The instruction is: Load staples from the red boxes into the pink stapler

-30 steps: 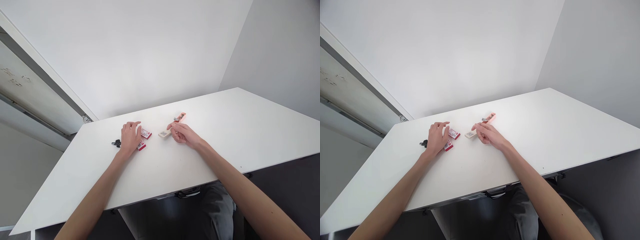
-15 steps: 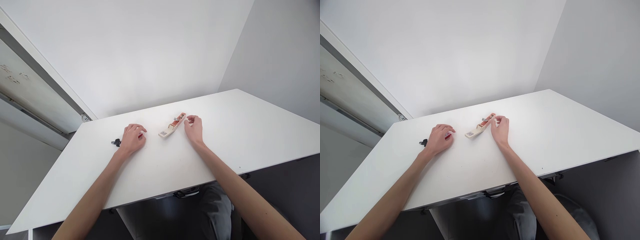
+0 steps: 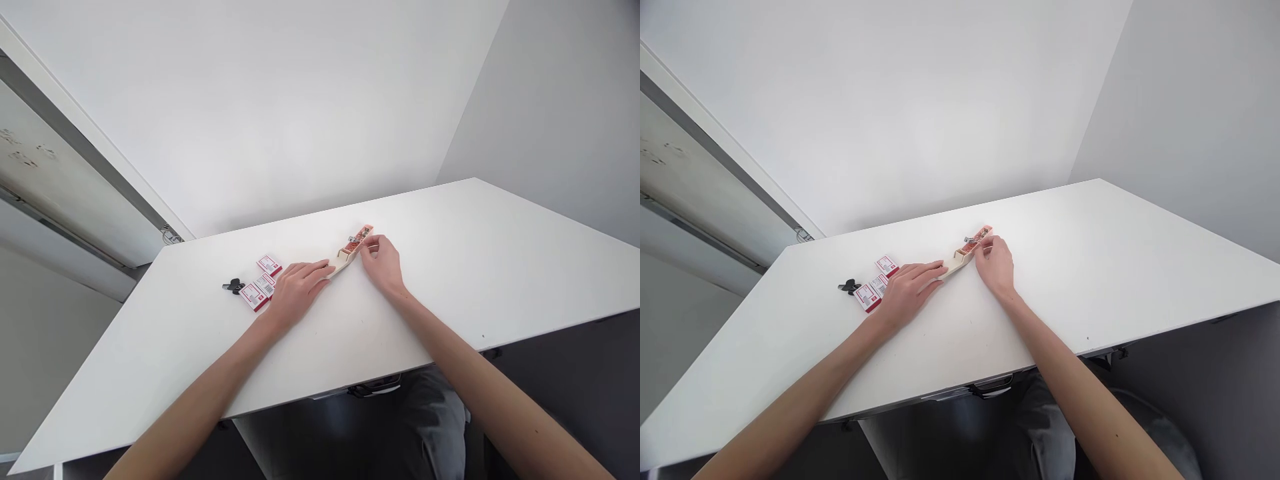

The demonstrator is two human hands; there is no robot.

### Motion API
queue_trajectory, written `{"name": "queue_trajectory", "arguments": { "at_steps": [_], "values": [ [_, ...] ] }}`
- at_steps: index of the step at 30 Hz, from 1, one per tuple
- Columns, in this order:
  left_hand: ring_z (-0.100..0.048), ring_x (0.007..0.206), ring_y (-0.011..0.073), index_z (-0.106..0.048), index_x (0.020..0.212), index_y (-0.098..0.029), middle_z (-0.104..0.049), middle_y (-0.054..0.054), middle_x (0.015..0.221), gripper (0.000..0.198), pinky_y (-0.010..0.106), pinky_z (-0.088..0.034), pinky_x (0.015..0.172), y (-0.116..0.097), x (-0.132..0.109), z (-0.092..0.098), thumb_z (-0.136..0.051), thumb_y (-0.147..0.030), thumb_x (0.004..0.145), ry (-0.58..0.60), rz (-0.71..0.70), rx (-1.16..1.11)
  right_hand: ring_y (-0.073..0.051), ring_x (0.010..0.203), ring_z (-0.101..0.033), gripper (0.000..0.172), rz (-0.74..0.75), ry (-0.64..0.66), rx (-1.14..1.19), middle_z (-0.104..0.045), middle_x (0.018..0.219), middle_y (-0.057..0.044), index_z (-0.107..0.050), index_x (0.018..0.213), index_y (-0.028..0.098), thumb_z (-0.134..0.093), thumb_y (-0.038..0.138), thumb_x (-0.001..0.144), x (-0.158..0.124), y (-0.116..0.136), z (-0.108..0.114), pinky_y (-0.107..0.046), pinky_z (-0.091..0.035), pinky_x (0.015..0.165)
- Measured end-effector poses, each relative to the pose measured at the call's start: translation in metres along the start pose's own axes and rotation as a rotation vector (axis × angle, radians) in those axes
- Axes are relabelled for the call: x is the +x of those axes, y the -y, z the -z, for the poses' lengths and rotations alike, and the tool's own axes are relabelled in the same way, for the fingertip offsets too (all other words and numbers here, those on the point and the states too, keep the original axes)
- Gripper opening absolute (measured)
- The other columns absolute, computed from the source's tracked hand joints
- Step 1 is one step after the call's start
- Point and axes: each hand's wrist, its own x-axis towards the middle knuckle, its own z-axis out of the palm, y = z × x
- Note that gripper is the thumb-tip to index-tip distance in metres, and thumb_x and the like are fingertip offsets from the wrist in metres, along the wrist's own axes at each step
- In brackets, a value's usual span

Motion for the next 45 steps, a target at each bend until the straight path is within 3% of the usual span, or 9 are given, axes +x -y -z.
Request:
{"name": "queue_trajectory", "arguments": {
  "at_steps": [4, 8, 13, 18, 20, 26, 35, 40, 45],
  "values": [
    [-0.079, 0.091, 0.0184, -0.077, 0.114, -0.027, -0.082, 0.001, 0.112, 0.019, 0.034, -0.058, 0.081, 0.005, 0.001, -0.005, -0.061, -0.029, 0.104, -0.111, 0.020, 0.052, -0.023, 0.086, -0.069, 0.010, -0.005, 0.049, -0.015, -0.076, 0.098, -0.005, -0.058, 0.094, 0.025, -0.055, 0.034, 0.090, -0.003, 0.000, 0.000, -0.035, -0.050, 0.076],
    [-0.075, 0.068, 0.0139, -0.079, 0.108, -0.028, -0.084, -0.002, 0.094, 0.015, 0.028, -0.052, 0.063, 0.005, -0.001, -0.006, -0.065, -0.032, 0.102, -0.259, 0.109, 0.034, -0.019, 0.068, -0.068, 0.011, -0.023, 0.110, 0.026, -0.078, 0.088, 0.001, -0.055, 0.094, 0.027, -0.053, 0.037, 0.092, -0.007, 0.004, 0.002, -0.033, -0.047, 0.069],
    [-0.074, 0.067, 0.0118, -0.078, 0.112, -0.027, -0.083, -0.002, 0.089, 0.018, 0.024, -0.048, 0.056, 0.002, -0.002, -0.001, -0.063, -0.032, 0.103, -0.311, 0.203, -0.140, -0.021, 0.069, -0.071, 0.032, -0.074, 0.132, 0.098, -0.079, 0.082, 0.000, -0.053, 0.105, 0.027, -0.056, 0.057, 0.095, -0.010, 0.010, 0.006, -0.032, -0.048, 0.068],
    [-0.080, 0.085, 0.0142, -0.076, 0.116, -0.027, -0.083, 0.000, 0.106, 0.020, 0.026, -0.060, 0.069, -0.001, -0.001, 0.005, -0.060, -0.027, 0.104, -0.319, 0.142, -0.305, -0.023, 0.074, -0.073, 0.068, -0.203, 0.069, 0.366, -0.081, 0.100, -0.004, -0.040, 0.140, 0.029, -0.066, 0.067, 0.089, 0.000, 0.002, 0.006, -0.036, -0.056, 0.070],
    [-0.080, 0.094, 0.0155, -0.076, 0.116, -0.026, -0.082, 0.000, 0.111, 0.019, 0.027, -0.063, 0.077, -0.002, -0.001, 0.006, -0.063, -0.024, 0.103, -0.311, 0.087, -0.322, -0.024, 0.081, -0.075, 0.072, -0.208, 0.057, 0.490, -0.080, 0.107, -0.006, -0.044, 0.142, 0.030, -0.069, 0.069, 0.087, 0.003, -0.002, 0.006, -0.038, -0.059, 0.074],
    [-0.077, 0.088, 0.0153, -0.077, 0.110, -0.027, -0.082, 0.001, 0.101, 0.014, 0.029, -0.062, 0.078, -0.003, 0.001, 0.006, -0.072, -0.025, 0.097, -0.293, -0.007, -0.246, -0.025, 0.096, -0.073, 0.057, -0.055, 0.302, 0.622, -0.077, 0.111, -0.008, -0.074, 0.118, 0.025, -0.071, 0.072, 0.085, -0.001, 0.004, 0.001, -0.039, -0.059, 0.084],
    [-0.069, 0.087, 0.0159, -0.069, 0.104, -0.024, -0.072, 0.002, 0.096, 0.014, 0.031, -0.057, 0.076, 0.006, 0.000, 0.003, -0.077, -0.027, 0.093, -0.352, -0.001, -0.192, -0.026, 0.112, -0.066, 0.048, 0.073, 0.454, 0.432, -0.074, 0.131, -0.004, -0.077, 0.125, 0.029, -0.067, 0.064, 0.093, -0.016, 0.023, 0.009, -0.043, -0.052, 0.101],
    [-0.064, 0.103, 0.0215, -0.059, 0.114, -0.024, -0.061, 0.008, 0.114, 0.042, 0.038, -0.057, 0.084, 0.008, -0.002, 0.005, -0.083, -0.043, 0.086, -0.410, 0.136, -0.107, -0.026, 0.114, -0.066, 0.047, 0.098, 0.503, 0.430, -0.075, 0.129, -0.005, -0.076, 0.127, 0.030, -0.064, 0.063, 0.095, -0.017, 0.024, 0.010, -0.043, -0.051, 0.103],
    [-0.050, 0.141, 0.0306, -0.041, 0.147, -0.029, -0.048, 0.016, 0.153, 0.074, 0.048, -0.054, 0.102, 0.009, -0.002, 0.008, -0.081, -0.048, 0.087, -0.286, 0.170, -0.179, -0.026, 0.116, -0.069, 0.040, 0.114, 0.566, 0.375, -0.076, 0.127, -0.004, -0.079, 0.121, 0.031, -0.067, 0.059, 0.095, -0.018, 0.023, 0.009, -0.041, -0.052, 0.101]
  ]
}}
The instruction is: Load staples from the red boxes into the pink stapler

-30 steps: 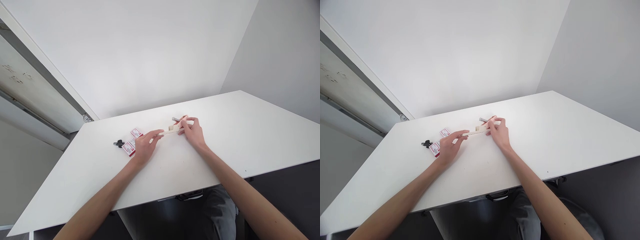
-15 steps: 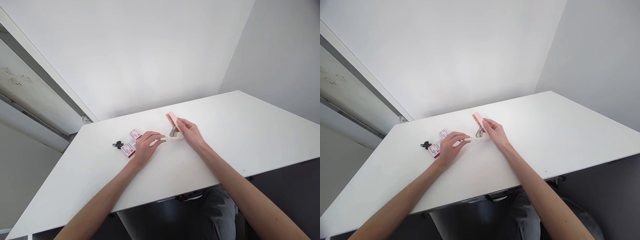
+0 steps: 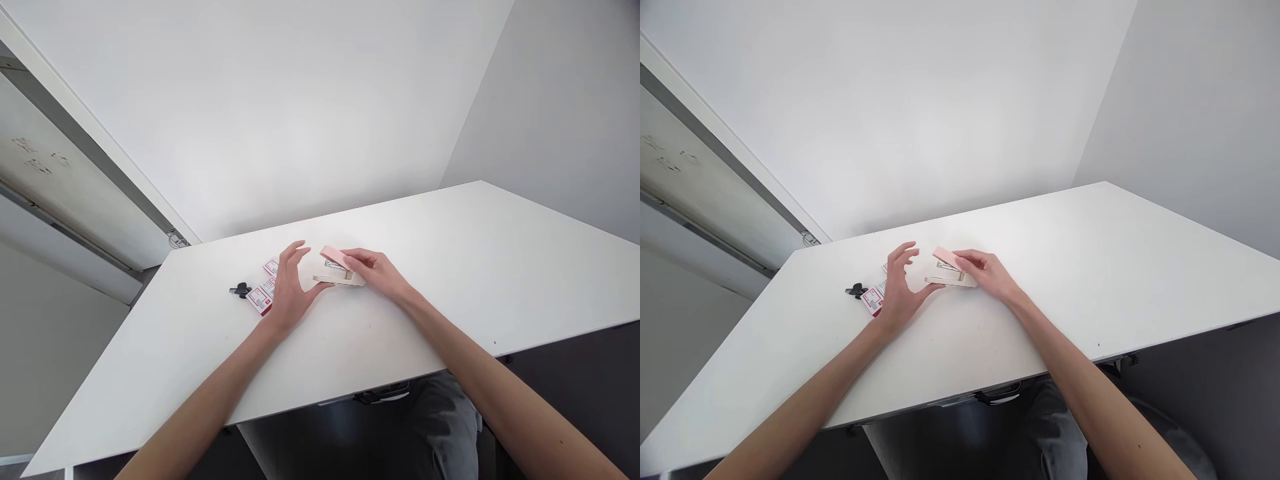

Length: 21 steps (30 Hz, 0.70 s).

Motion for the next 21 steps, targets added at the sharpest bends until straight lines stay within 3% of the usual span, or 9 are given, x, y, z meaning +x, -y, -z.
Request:
{"name": "queue_trajectory", "arguments": {
  "at_steps": [3, 9, 13, 21],
  "values": [
    [-0.043, 0.150, 0.0319, -0.033, 0.156, -0.032, -0.044, 0.015, 0.162, 0.085, 0.053, -0.046, 0.113, -0.0008, -0.0005, 0.0029, -0.080, -0.050, 0.088, 0.070, 0.034, 0.003, -0.026, 0.117, -0.069, 0.040, 0.003, 0.051, -0.028, -0.076, 0.128, -0.003, -0.078, 0.123, 0.030, -0.064, 0.057, 0.096, -0.0017, 0.0023, -0.0007, -0.041, -0.053, 0.099],
    [-0.055, 0.142, 0.0315, -0.035, 0.159, -0.030, -0.057, 0.013, 0.154, 0.081, 0.050, -0.044, 0.114, -0.0013, -0.0052, 0.0029, -0.075, -0.051, 0.092, 0.237, -0.046, 0.082, -0.026, 0.117, -0.068, 0.038, 0.029, 0.130, -0.048, -0.076, 0.128, -0.003, -0.077, 0.126, 0.031, -0.062, 0.053, 0.098, -0.0026, 0.0001, -0.0010, -0.042, -0.052, 0.101],
    [-0.060, 0.133, 0.0322, -0.042, 0.153, -0.026, -0.062, 0.015, 0.145, 0.076, 0.048, -0.048, 0.109, 0.0015, -0.0082, -0.0002, -0.077, -0.052, 0.090, 0.213, -0.087, 0.125, -0.025, 0.114, -0.069, 0.035, 0.015, 0.134, -0.071, -0.076, 0.128, -0.003, -0.078, 0.123, 0.032, -0.062, 0.051, 0.098, -0.0018, -0.0031, -0.0013, -0.042, -0.052, 0.099],
    [-0.066, 0.112, 0.0275, -0.052, 0.133, -0.023, -0.066, 0.011, 0.127, 0.060, 0.042, -0.053, 0.093, 0.0004, -0.0066, -0.0025, -0.082, -0.045, 0.085, 0.211, -0.021, 0.127, -0.024, 0.120, -0.066, 0.035, 0.008, 0.135, -0.125, -0.074, 0.130, -0.001, -0.078, 0.123, 0.032, -0.060, 0.051, 0.098, -0.0011, -0.0026, -0.0020, -0.038, -0.049, 0.101]
  ]
}}
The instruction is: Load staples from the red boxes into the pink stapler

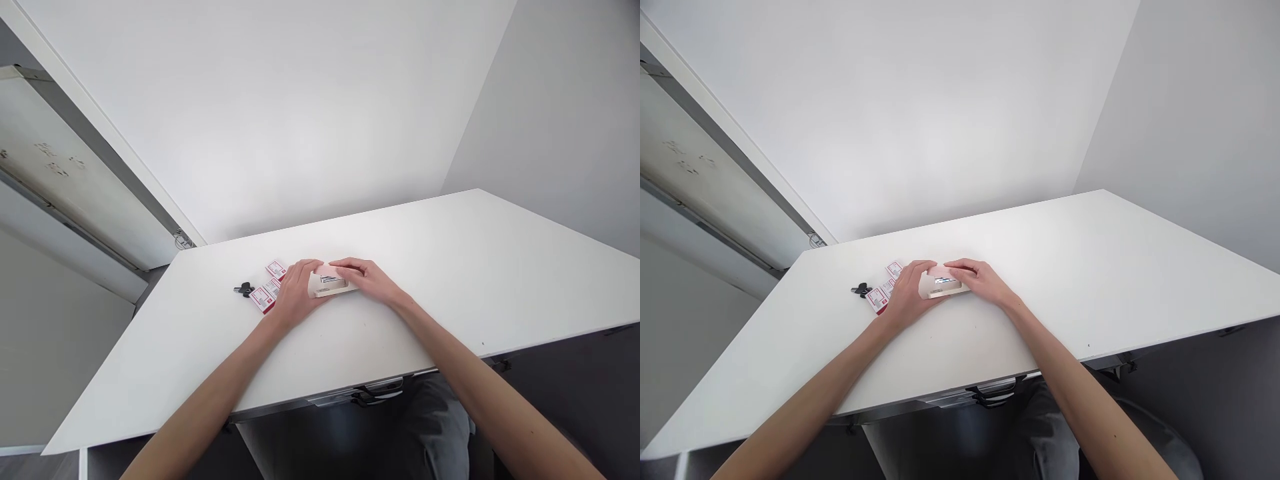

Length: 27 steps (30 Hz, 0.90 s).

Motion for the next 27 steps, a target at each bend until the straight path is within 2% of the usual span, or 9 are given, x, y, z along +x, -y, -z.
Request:
{"name": "queue_trajectory", "arguments": {
  "at_steps": [3, 8, 13, 17, 20, 23, 27],
  "values": [
    [-0.067, 0.109, 0.0272, -0.053, 0.131, -0.023, -0.067, 0.011, 0.124, 0.058, 0.041, -0.054, 0.091, -0.002, -0.003, 0.001, -0.081, -0.042, 0.084, -0.006, 0.001, 0.026, -0.023, 0.114, -0.067, 0.038, 0.027, -0.009, -0.023, -0.076, 0.125, -0.002, -0.077, 0.123, 0.031, -0.058, 0.054, 0.099, -0.001, -0.001, -0.001, -0.038, -0.049, 0.099],
    [-0.066, 0.118, 0.0305, -0.049, 0.135, -0.023, -0.065, 0.013, 0.130, 0.062, 0.047, -0.055, 0.098, -0.011, -0.024, 0.015, -0.080, -0.041, 0.085, 0.016, 0.037, 0.085, -0.022, 0.118, -0.068, 0.043, -0.009, -0.171, 0.046, -0.076, 0.124, -0.006, -0.071, 0.127, 0.027, -0.059, 0.057, 0.098, -0.003, -0.010, -0.006, -0.039, -0.049, 0.104],
    [-0.059, 0.133, 0.0354, -0.049, 0.144, -0.026, -0.059, 0.016, 0.138, 0.059, 0.053, -0.054, 0.106, -0.021, -0.060, 0.048, -0.072, -0.035, 0.091, 0.045, 0.098, 0.176, -0.025, 0.123, -0.066, 0.043, -0.034, -0.285, 0.033, -0.072, 0.133, -0.008, -0.067, 0.124, 0.026, -0.059, 0.059, 0.096, -0.011, -0.021, -0.011, -0.045, -0.048, 0.110],
    [-0.069, 0.112, 0.0285, -0.050, 0.144, -0.029, -0.053, 0.013, 0.138, 0.053, 0.045, -0.064, 0.087, -0.018, -0.091, 0.080, -0.067, -0.033, 0.094, 0.084, 0.229, 0.160, -0.028, 0.123, -0.066, 0.042, -0.011, -0.322, -0.016, -0.070, 0.133, -0.011, -0.068, 0.117, 0.025, -0.056, 0.059, 0.096, -0.027, -0.021, -0.015, -0.048, -0.050, 0.109],
    [-0.069, 0.112, 0.0284, -0.051, 0.141, -0.030, -0.052, 0.012, 0.138, 0.051, 0.044, -0.065, 0.084, -0.011, -0.110, 0.100, -0.066, -0.033, 0.093, 0.034, 0.314, 0.179, -0.030, 0.122, -0.066, 0.039, 0.020, -0.343, -0.031, -0.071, 0.129, -0.012, -0.068, 0.113, 0.025, -0.057, 0.057, 0.095, -0.040, -0.018, -0.015, -0.050, -0.051, 0.109],
    [-0.066, 0.119, 0.0298, -0.050, 0.141, -0.027, -0.050, 0.013, 0.139, 0.049, 0.047, -0.062, 0.094, -0.004, -0.124, 0.114, -0.063, -0.032, 0.094, -0.039, 0.363, 0.194, -0.032, 0.119, -0.068, 0.035, 0.039, -0.357, -0.048, -0.072, 0.125, -0.013, -0.069, 0.110, 0.026, -0.057, 0.055, 0.094, -0.051, -0.018, -0.014, -0.051, -0.054, 0.105],
    [-0.059, 0.129, 0.0331, -0.051, 0.139, -0.026, -0.055, 0.013, 0.137, 0.048, 0.054, -0.054, 0.107, 0.004, -0.135, 0.121, -0.065, -0.037, 0.094, -0.087, 0.354, 0.200, -0.033, 0.117, -0.069, 0.033, 0.048, -0.364, -0.069, -0.073, 0.124, -0.012, -0.070, 0.108, 0.027, -0.058, 0.055, 0.093, -0.061, -0.020, -0.011, -0.051, -0.056, 0.102]
  ]
}}
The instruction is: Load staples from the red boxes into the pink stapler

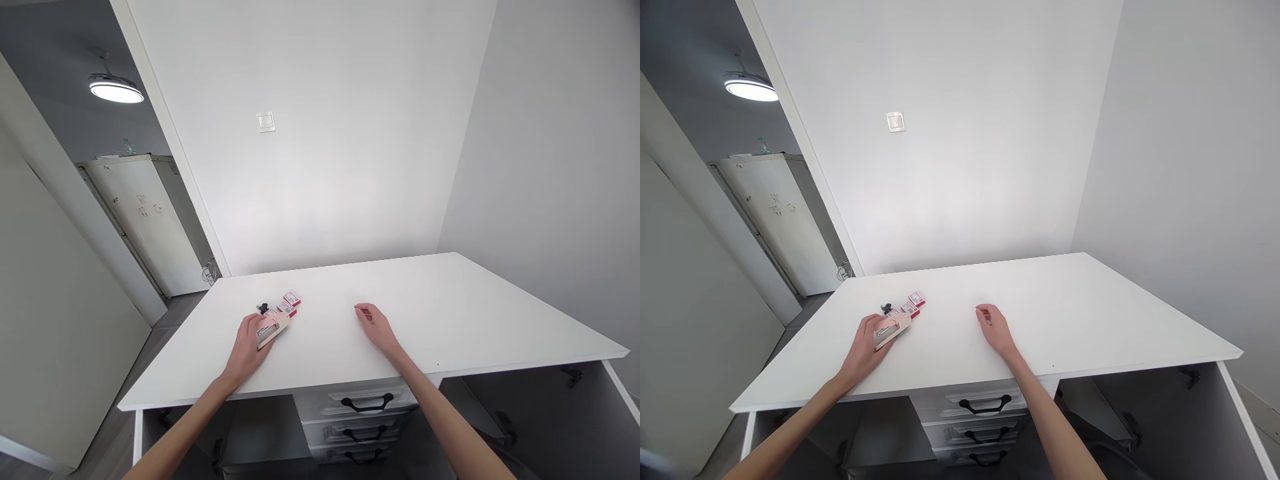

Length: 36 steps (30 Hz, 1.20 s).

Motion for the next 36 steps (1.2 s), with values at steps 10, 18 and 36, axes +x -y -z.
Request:
{"name": "queue_trajectory", "arguments": {
  "at_steps": [10, 18, 36],
  "values": [
    [-0.053, 0.132, 0.0331, -0.049, 0.143, -0.025, -0.054, 0.015, 0.141, 0.048, 0.054, -0.047, 0.110, -0.006, -0.007, 0.006, -0.059, -0.038, 0.098, 0.098, -0.083, 0.041, -0.033, 0.114, -0.070, 0.030, 0.021, 0.034, -0.023, -0.075, 0.121, -0.012, -0.070, 0.104, 0.028, -0.057, 0.052, 0.094, -0.009, -0.005, 0.006, -0.050, -0.056, 0.101],
    [-0.053, 0.123, 0.0337, -0.048, 0.148, -0.027, -0.050, 0.016, 0.144, 0.053, 0.055, -0.046, 0.105, -0.005, -0.010, 0.002, -0.055, -0.025, 0.095, 0.024, -0.076, 0.123, -0.032, 0.113, -0.070, 0.030, 0.023, 0.043, -0.050, -0.076, 0.120, -0.012, -0.070, 0.104, 0.025, -0.056, 0.050, 0.095, -0.012, -0.005, 0.008, -0.051, -0.055, 0.101],
    [-0.045, 0.131, 0.0360, -0.039, 0.153, -0.027, -0.043, 0.019, 0.147, 0.053, 0.057, -0.042, 0.106, -0.007, -0.010, -0.003, -0.050, -0.029, 0.101, 0.125, -0.190, 0.132, -0.028, 0.109, -0.071, 0.029, -0.001, 0.044, -0.124, -0.076, 0.117, -0.010, -0.069, 0.104, 0.023, -0.052, 0.044, 0.095, -0.012, -0.007, 0.010, -0.046, -0.054, 0.100]
  ]
}}
